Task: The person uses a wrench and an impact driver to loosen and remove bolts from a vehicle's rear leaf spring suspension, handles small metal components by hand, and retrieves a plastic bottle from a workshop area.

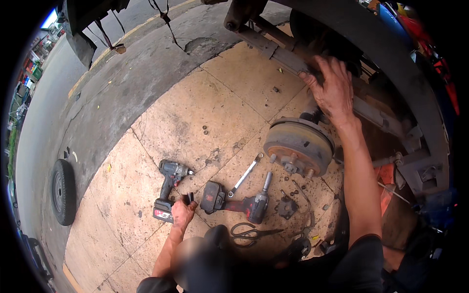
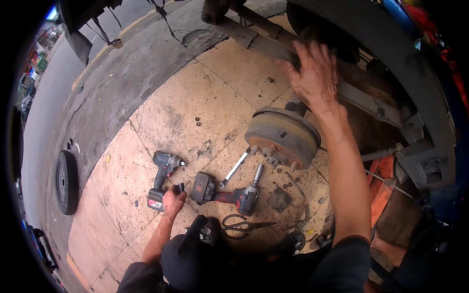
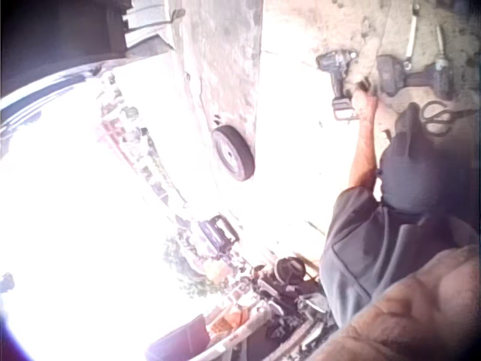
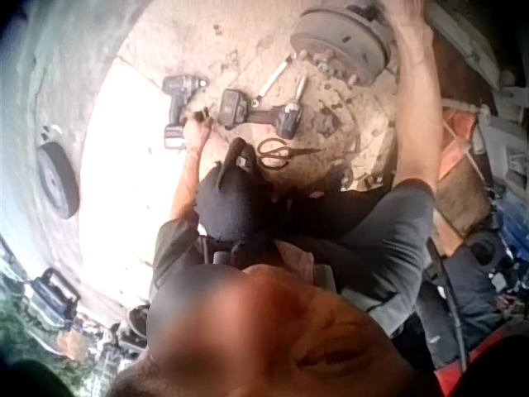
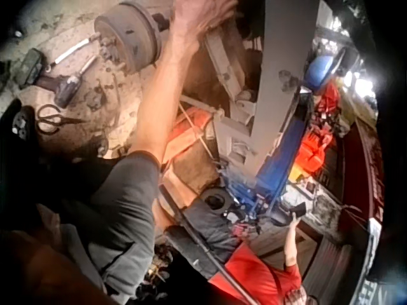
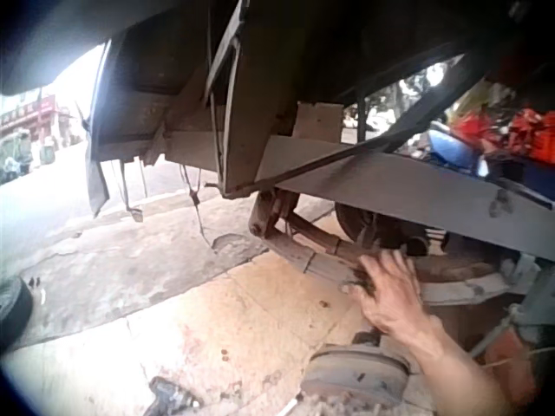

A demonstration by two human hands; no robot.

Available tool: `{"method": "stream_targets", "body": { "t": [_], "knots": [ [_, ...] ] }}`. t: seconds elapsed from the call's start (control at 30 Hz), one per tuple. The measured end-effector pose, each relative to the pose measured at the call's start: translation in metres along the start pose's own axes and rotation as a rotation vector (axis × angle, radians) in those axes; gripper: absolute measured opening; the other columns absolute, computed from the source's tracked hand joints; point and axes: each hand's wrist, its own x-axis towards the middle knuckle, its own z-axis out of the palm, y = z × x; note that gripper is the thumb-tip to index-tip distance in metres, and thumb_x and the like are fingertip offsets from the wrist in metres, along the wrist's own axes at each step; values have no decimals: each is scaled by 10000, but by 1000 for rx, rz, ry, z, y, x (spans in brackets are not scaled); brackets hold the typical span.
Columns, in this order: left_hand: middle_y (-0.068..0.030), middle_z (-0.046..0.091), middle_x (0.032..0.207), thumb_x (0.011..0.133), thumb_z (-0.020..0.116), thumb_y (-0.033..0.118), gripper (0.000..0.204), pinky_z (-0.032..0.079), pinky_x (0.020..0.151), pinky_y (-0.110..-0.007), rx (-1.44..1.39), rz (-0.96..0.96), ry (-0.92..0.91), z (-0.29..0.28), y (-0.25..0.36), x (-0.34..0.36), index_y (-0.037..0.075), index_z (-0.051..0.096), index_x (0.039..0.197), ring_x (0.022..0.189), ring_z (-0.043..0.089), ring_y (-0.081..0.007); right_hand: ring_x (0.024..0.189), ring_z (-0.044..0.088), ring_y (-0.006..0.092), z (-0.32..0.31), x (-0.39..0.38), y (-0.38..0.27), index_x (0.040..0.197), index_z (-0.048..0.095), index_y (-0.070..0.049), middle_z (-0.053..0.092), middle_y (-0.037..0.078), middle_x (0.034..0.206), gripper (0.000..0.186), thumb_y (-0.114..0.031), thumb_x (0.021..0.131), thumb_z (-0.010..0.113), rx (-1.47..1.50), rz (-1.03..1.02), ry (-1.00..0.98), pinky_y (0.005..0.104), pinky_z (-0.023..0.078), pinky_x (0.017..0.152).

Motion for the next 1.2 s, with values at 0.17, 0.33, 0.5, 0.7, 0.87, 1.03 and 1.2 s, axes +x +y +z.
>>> {"method": "stream_targets", "body": {
  "t": [0.17, 0.33, 0.5, 0.7, 0.87, 1.03, 1.2],
  "knots": [
    [-44, 560, 801, 932, 580, 262, 374, 403, 491, -253, -892, 214, -68, -130, 132, 0, -16, 502, 1169, 579, 507, -114, 669, 604, 213, -2, -22, -117, 1045, 630, 12, 635, 116, 702, 441, -410, 918, 617, 1006, 336, -316, 334, 483, 648],
    [-156, 633, 932, 895, 650, 147, 390, 493, 690, -349, -626, 624, 309, -149, 197, 16, 37, 478, 1228, 794, 632, -242, 762, 588, 188, 46, -58, -205, 1015, 544, 49, 594, 110, 818, 467, -416, 966, 534, 1564, 600, -598, 346, 475, 677],
    [-210, 617, 1112, 825, 713, 156, 484, 488, 894, -388, -760, 382, 90, -150, 135, 47, -14, 527, 1238, 1051, 603, -380, 799, 649, 161, 51, -72, -200, 1074, 519, -54, 633, 71, 876, 348, -387, 975, 525, 1735, 1091, -392, 285, 510, 597],
    [-250, 604, 1147, 700, 746, 279, 568, 475, 921, -441, 428, -69, -107, -54, -38, 79, -6, 513, 1133, 1082, 592, -383, 774, 652, 163, 55, -119, -182, 1098, 517, -104, 651, 69, 922, 324, -396, 961, 547, 1726, 1255, -502, 312, 524, 606],
    [-239, 656, 1026, 676, 750, 247, 590, 498, 875, -428, 134, -134, -68, -29, -55, 95, -14, 524, 1154, 1008, 635, -383, 785, 640, 156, 66, -153, -195, 1086, 540, -107, 644, 49, 933, 278, -340, 943, 589, 1687, 1363, -646, 321, 501, 665],
    [-217, 670, 996, 610, 803, 218, 588, 502, 836, -421, -85, -114, -115, -44, -65, 95, -21, 566, 1092, 964, 645, -377, 779, 640, 173, 78, -168, -191, 1085, 560, -89, 634, 54, 919, 290, -328, 929, 611, 1763, 1397, -635, 346, 520, 672],
    [-109, 659, 933, 593, 854, 184, 556, 519, 759, -342, -750, -38, 47, -122, 15, -9, 5, 581, 1043, 817, 631, -212, 765, 661, 235, 82, -160, -175, 1008, 557, -87, 639, 88, 901, 274, -340, 925, 623, 1846, 1582, -535, 383, 570, 645]
  ]
}}
